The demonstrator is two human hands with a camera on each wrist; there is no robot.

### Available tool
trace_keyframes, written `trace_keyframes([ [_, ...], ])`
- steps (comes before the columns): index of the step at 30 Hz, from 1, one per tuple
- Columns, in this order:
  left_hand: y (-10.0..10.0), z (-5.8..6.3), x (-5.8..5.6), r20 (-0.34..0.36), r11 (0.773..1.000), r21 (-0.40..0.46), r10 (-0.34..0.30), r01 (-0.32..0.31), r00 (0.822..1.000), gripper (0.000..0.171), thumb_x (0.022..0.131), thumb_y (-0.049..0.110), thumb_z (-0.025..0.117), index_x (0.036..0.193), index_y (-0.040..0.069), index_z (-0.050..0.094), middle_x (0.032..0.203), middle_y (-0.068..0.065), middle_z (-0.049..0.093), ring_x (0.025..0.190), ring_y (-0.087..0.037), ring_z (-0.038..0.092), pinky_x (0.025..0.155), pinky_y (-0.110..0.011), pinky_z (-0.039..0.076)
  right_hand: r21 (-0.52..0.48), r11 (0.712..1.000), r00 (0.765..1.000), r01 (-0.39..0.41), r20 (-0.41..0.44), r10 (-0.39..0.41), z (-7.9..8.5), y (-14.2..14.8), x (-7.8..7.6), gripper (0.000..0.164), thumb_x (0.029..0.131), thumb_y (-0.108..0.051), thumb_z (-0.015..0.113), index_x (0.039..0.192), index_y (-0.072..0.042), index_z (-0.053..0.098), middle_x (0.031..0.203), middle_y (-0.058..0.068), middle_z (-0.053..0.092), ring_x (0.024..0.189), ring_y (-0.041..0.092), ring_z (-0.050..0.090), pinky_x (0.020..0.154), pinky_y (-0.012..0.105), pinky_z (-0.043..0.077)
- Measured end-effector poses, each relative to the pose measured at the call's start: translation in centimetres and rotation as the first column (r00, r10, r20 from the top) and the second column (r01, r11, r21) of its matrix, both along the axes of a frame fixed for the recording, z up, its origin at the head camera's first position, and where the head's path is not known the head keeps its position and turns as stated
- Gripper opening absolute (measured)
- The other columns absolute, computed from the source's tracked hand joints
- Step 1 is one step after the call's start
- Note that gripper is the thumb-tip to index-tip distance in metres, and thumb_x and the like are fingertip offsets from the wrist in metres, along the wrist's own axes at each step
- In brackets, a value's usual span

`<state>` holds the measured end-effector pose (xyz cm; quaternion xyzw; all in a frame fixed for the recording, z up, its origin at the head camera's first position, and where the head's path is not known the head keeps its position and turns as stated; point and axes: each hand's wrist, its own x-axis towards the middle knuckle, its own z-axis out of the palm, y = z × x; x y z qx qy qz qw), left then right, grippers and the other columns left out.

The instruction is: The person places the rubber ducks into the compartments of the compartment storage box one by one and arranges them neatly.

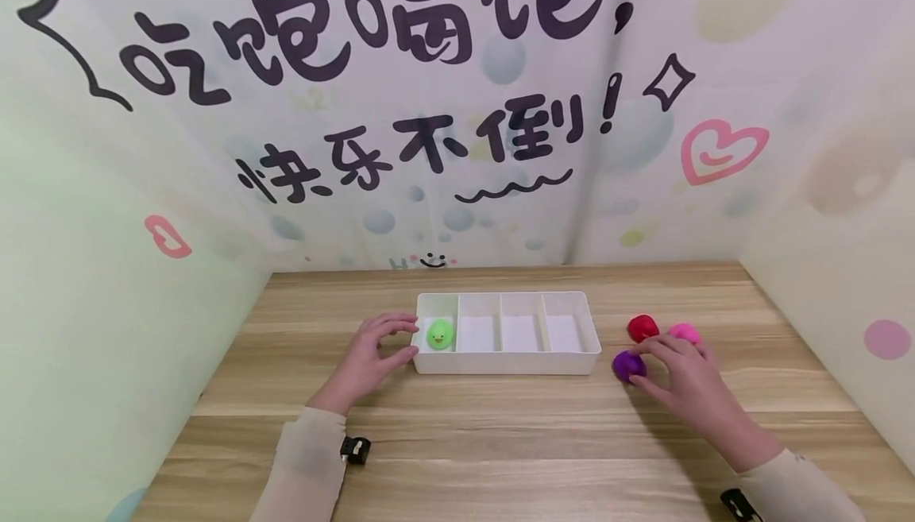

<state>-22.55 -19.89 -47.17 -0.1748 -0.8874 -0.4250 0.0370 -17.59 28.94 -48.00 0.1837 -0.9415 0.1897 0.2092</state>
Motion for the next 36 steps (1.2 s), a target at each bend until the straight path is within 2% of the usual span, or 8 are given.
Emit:
trace_keyframes([
  [7,0.0,0.1,0.0,-0.006,1.000,0.002,-0.004,0.004,1.000,0.030,0.093,0.018,0.078,0.121,0.011,0.072,0.142,0.000,0.063,0.131,-0.030,0.050,0.100,-0.056,0.048,0.001,0.997,0.995,-0.072,-0.070,0.072,-0.3,0.0,-0.4,0.038,0.065,-0.009,0.096,0.097,-0.010,0.076,0.097,0.004,0.076,0.088,0.022,0.066,0.081,0.042,0.050],
  [20,0.0,0.1,-0.2,0.008,1.000,0.002,-0.005,0.005,1.000,0.030,0.094,0.020,0.078,0.122,0.013,0.072,0.142,0.002,0.063,0.130,-0.029,0.050,0.099,-0.057,0.048,-0.022,0.999,0.999,-0.039,-0.007,0.039,0.4,0.0,0.0,0.034,0.073,-0.007,0.091,0.103,-0.009,0.074,0.100,0.003,0.075,0.089,0.021,0.063,0.076,0.041,0.055],
  [25,0.0,0.1,-0.1,0.008,1.000,-0.011,0.002,-0.002,1.000,0.030,0.093,0.020,0.078,0.122,0.013,0.072,0.143,0.001,0.063,0.130,-0.028,0.050,0.099,-0.055,0.048,-0.037,0.998,0.998,-0.049,-0.028,0.048,0.5,-0.4,-0.2,0.036,0.073,-0.009,0.093,0.104,-0.009,0.074,0.101,0.003,0.074,0.090,0.022,0.066,0.077,0.040,0.055],
  [32,0.1,0.1,0.0,0.005,1.000,-0.006,0.001,-0.001,1.000,0.031,0.093,0.018,0.079,0.122,0.012,0.072,0.143,0.000,0.063,0.130,-0.029,0.051,0.098,-0.056,0.047,-0.064,0.995,0.993,-0.082,-0.096,0.076,0.8,-0.8,-0.5,0.037,0.069,-0.006,0.093,0.101,-0.009,0.074,0.098,0.002,0.073,0.090,0.019,0.063,0.082,0.021,0.045],
  [36,0.1,0.0,0.0,0.002,1.000,-0.006,0.008,-0.008,1.000,0.030,0.092,0.017,0.079,0.121,0.011,0.072,0.142,0.001,0.063,0.130,-0.029,0.051,0.099,-0.057,0.047,-0.079,0.992,0.988,-0.099,-0.125,0.089,1.2,-1.0,-0.7,0.035,0.070,-0.004,0.091,0.101,-0.008,0.075,0.098,0.003,0.073,0.090,0.021,0.064,0.083,0.021,0.043],
])
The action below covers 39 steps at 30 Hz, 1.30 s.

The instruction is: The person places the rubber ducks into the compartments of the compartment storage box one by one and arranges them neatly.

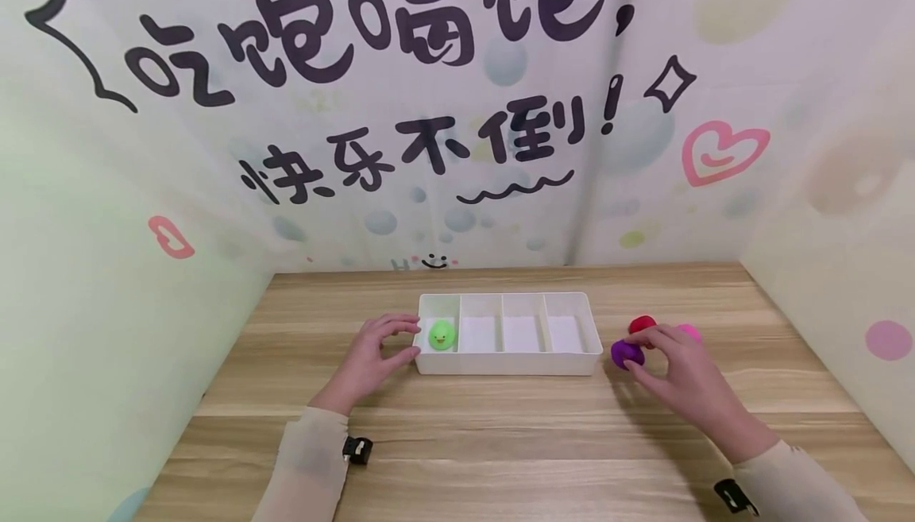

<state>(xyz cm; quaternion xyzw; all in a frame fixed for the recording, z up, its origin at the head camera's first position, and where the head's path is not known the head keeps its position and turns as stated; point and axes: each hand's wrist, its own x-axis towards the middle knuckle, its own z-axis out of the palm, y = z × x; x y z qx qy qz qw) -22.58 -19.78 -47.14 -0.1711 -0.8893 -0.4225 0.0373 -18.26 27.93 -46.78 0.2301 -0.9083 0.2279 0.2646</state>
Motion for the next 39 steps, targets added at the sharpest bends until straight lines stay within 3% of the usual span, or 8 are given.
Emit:
trace_keyframes([
  [6,0.0,0.1,0.1,-0.011,1.000,-0.008,-0.004,0.004,1.000,0.031,0.092,0.019,0.080,0.122,0.011,0.072,0.142,0.000,0.063,0.130,-0.029,0.051,0.097,-0.056,0.048,-0.016,1.000,0.999,0.002,-0.032,-0.003,0.6,-0.2,-0.2,0.033,0.069,-0.002,0.090,0.098,-0.005,0.074,0.094,0.003,0.072,0.087,0.023,0.062,0.083,0.027,0.042],
  [19,0.0,0.2,0.1,-0.016,1.000,-0.011,-0.004,0.004,1.000,0.029,0.092,0.018,0.080,0.119,0.010,0.074,0.142,0.001,0.064,0.125,-0.027,0.052,0.091,-0.052,0.048,-0.042,0.999,0.999,0.033,-0.033,-0.034,1.9,-0.9,-0.5,0.035,0.071,-0.002,0.091,0.102,-0.007,0.074,0.099,0.003,0.071,0.091,0.023,0.063,0.085,0.011,0.041],
  [26,0.0,0.4,0.2,-0.024,1.000,-0.003,-0.007,0.007,1.000,0.029,0.091,0.018,0.081,0.118,0.010,0.074,0.141,0.000,0.064,0.124,-0.027,0.052,0.089,-0.050,0.048,-0.046,0.998,0.999,0.033,-0.034,-0.034,2.4,-1.5,-0.8,0.034,0.072,-0.003,0.090,0.102,-0.007,0.074,0.101,0.003,0.071,0.094,0.023,0.064,0.084,0.015,0.043],
  [30,0.0,0.4,0.2,-0.029,1.000,0.001,-0.008,0.008,1.000,0.029,0.091,0.017,0.081,0.118,0.009,0.074,0.141,0.000,0.064,0.125,-0.028,0.052,0.091,-0.051,0.048,-0.043,0.998,0.999,0.040,-0.024,-0.041,2.7,-2.0,-1.0,0.035,0.073,-0.005,0.090,0.104,-0.009,0.075,0.100,0.002,0.071,0.094,0.022,0.063,0.079,0.012,0.044],
  [36,-0.1,0.3,0.2,-0.020,1.000,-0.005,-0.003,0.003,1.000,0.028,0.091,0.017,0.081,0.118,0.010,0.074,0.142,0.001,0.064,0.125,-0.027,0.052,0.092,-0.051,0.048,-0.035,0.998,0.999,0.047,-0.008,-0.047,3.2,-3.3,-1.3,0.033,0.076,-0.009,0.090,0.105,-0.012,0.075,0.102,0.000,0.071,0.097,0.021,0.062,0.076,0.026,0.049],
  [39,-0.1,0.2,0.2,-0.015,1.000,-0.010,0.001,-0.001,1.000,0.029,0.091,0.017,0.081,0.118,0.011,0.074,0.142,0.002,0.064,0.125,-0.026,0.052,0.091,-0.051,0.048,-0.051,0.998,1.000,0.024,0.005,-0.024,3.4,-4.0,-1.6,0.032,0.076,-0.009,0.090,0.105,-0.012,0.075,0.102,0.000,0.071,0.099,0.021,0.061,0.079,0.026,0.047],
])
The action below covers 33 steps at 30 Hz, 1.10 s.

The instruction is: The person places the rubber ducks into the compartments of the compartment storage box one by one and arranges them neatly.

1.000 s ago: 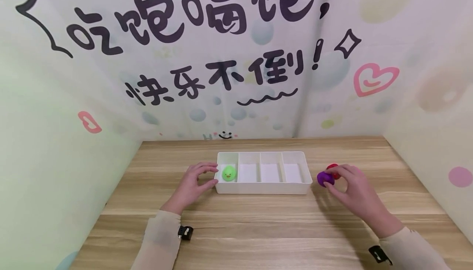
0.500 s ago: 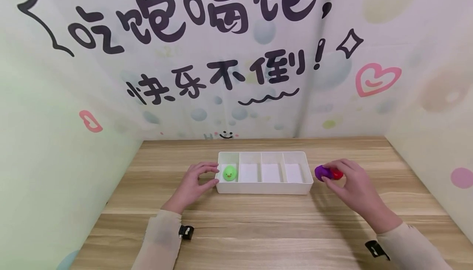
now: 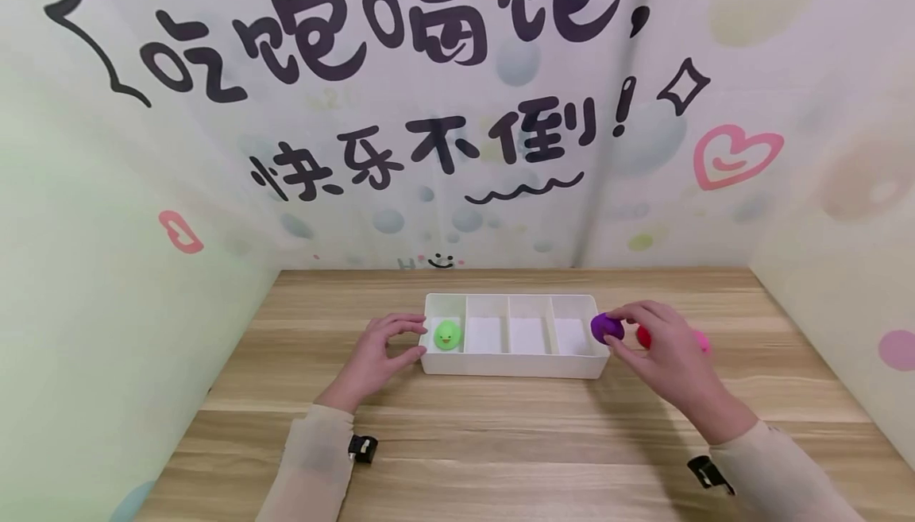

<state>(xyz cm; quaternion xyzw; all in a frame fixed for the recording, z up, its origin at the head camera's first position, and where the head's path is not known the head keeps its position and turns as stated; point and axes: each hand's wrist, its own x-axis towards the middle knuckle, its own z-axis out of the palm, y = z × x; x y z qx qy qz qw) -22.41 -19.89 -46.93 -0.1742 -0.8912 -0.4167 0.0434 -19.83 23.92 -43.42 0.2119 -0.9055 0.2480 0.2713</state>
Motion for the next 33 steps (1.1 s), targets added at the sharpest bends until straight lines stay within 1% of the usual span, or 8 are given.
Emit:
trace_keyframes([
  [2,0.0,0.0,0.0,0.006,1.000,0.001,0.001,-0.001,1.000,0.029,0.091,0.018,0.080,0.118,0.012,0.074,0.142,0.002,0.063,0.125,-0.026,0.052,0.093,-0.052,0.048,-0.017,1.000,1.000,-0.024,0.002,0.024,0.0,-0.5,-0.2,0.032,0.076,-0.007,0.090,0.105,-0.011,0.075,0.101,0.001,0.072,0.098,0.022,0.061,0.078,0.026,0.046],
  [7,-0.2,-0.1,-0.1,0.024,1.000,0.012,0.005,-0.005,1.000,0.028,0.092,0.018,0.080,0.119,0.012,0.074,0.143,0.003,0.063,0.128,-0.027,0.051,0.099,-0.055,0.047,-0.031,0.997,0.997,-0.071,-0.028,0.070,0.1,-1.7,-0.8,0.032,0.075,-0.004,0.089,0.103,-0.009,0.075,0.099,0.003,0.072,0.095,0.024,0.063,0.081,0.034,0.046],
  [9,-0.2,-0.2,-0.1,0.023,1.000,0.011,0.005,-0.005,1.000,0.028,0.092,0.019,0.080,0.119,0.012,0.074,0.143,0.003,0.063,0.129,-0.027,0.050,0.099,-0.055,0.047,-0.030,0.996,0.996,-0.085,-0.037,0.084,0.2,-2.2,-1.1,0.031,0.075,-0.004,0.089,0.103,-0.008,0.075,0.099,0.003,0.072,0.095,0.024,0.064,0.086,0.038,0.047],
  [12,-0.3,-0.2,-0.1,0.020,1.000,0.008,0.003,-0.004,1.000,0.028,0.092,0.020,0.079,0.119,0.012,0.073,0.143,0.002,0.063,0.129,-0.027,0.051,0.097,-0.054,0.048,-0.023,0.995,0.995,-0.094,-0.042,0.093,0.3,-2.7,-1.3,0.032,0.075,-0.005,0.090,0.103,-0.008,0.075,0.099,0.004,0.072,0.095,0.024,0.065,0.086,0.039,0.049],
  [14,-0.3,-0.3,-0.1,0.011,1.000,0.005,0.001,-0.001,1.000,0.029,0.093,0.020,0.079,0.120,0.012,0.073,0.143,0.002,0.063,0.128,-0.027,0.051,0.096,-0.054,0.048,-0.021,0.996,0.995,-0.092,-0.033,0.091,0.5,-3.1,-1.4,0.032,0.076,-0.006,0.090,0.103,-0.008,0.075,0.100,0.003,0.072,0.097,0.024,0.065,0.086,0.040,0.050],
  [18,-0.4,-0.2,-0.1,0.018,1.000,0.004,0.004,-0.004,1.000,0.029,0.093,0.020,0.079,0.120,0.013,0.073,0.143,0.003,0.063,0.127,-0.026,0.051,0.096,-0.054,0.048,-0.027,0.995,0.995,-0.096,-0.001,0.096,0.6,-3.9,-1.4,0.031,0.078,-0.007,0.089,0.105,-0.008,0.074,0.102,0.003,0.071,0.099,0.023,0.063,0.086,0.042,0.051],
  [27,-0.3,-0.1,0.0,0.022,1.000,0.001,-0.006,0.006,1.000,0.030,0.093,0.020,0.079,0.121,0.012,0.073,0.144,0.001,0.062,0.129,-0.028,0.051,0.099,-0.056,0.048,-0.036,0.993,0.993,-0.114,0.039,0.115,0.5,-5.4,-1.9,0.032,0.079,-0.010,0.089,0.108,-0.008,0.075,0.104,0.004,0.072,0.101,0.026,0.064,0.089,0.048,0.054],
  [33,-0.4,-0.2,-0.1,0.026,1.000,0.004,-0.006,0.006,1.000,0.029,0.093,0.021,0.078,0.121,0.012,0.073,0.144,0.002,0.062,0.130,-0.027,0.050,0.101,-0.057,0.047,-0.038,0.993,0.992,-0.109,0.068,0.111,0.7,-6.1,-2.3,0.033,0.080,-0.011,0.089,0.110,-0.009,0.075,0.105,0.005,0.072,0.102,0.025,0.064,0.089,0.048,0.056],
])
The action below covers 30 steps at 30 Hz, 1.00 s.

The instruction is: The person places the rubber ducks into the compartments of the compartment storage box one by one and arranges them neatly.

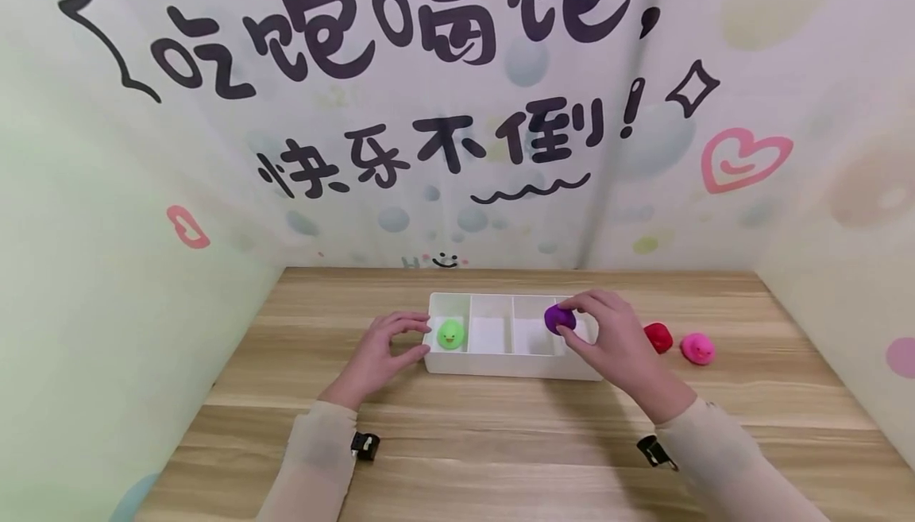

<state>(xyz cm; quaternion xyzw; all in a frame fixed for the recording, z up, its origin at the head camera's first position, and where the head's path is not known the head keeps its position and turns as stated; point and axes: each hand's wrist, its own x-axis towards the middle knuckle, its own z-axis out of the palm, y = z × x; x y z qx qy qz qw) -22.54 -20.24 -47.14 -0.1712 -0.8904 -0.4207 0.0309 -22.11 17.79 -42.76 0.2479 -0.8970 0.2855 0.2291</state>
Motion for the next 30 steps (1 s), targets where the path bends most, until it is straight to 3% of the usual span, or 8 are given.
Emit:
trace_keyframes([
  [13,0.0,-0.1,-0.1,0.006,1.000,0.002,0.005,-0.005,1.000,0.029,0.093,0.021,0.078,0.120,0.012,0.073,0.143,0.003,0.063,0.129,-0.027,0.050,0.099,-0.057,0.047,-0.002,1.000,0.998,-0.007,0.068,0.008,0.5,-2.3,-0.6,0.031,0.084,-0.015,0.087,0.111,-0.009,0.074,0.109,0.006,0.073,0.105,0.027,0.065,0.094,0.049,0.057],
  [30,0.2,-0.2,-0.2,-0.018,1.000,-0.017,0.008,-0.008,1.000,0.029,0.092,0.020,0.079,0.120,0.015,0.073,0.143,0.002,0.062,0.129,-0.027,0.051,0.098,-0.055,0.048,-0.016,0.997,0.996,-0.074,0.046,0.074,0.7,-5.4,-1.5,0.028,0.084,-0.014,0.087,0.109,-0.009,0.075,0.105,0.004,0.074,0.104,0.026,0.065,0.094,0.046,0.054],
])
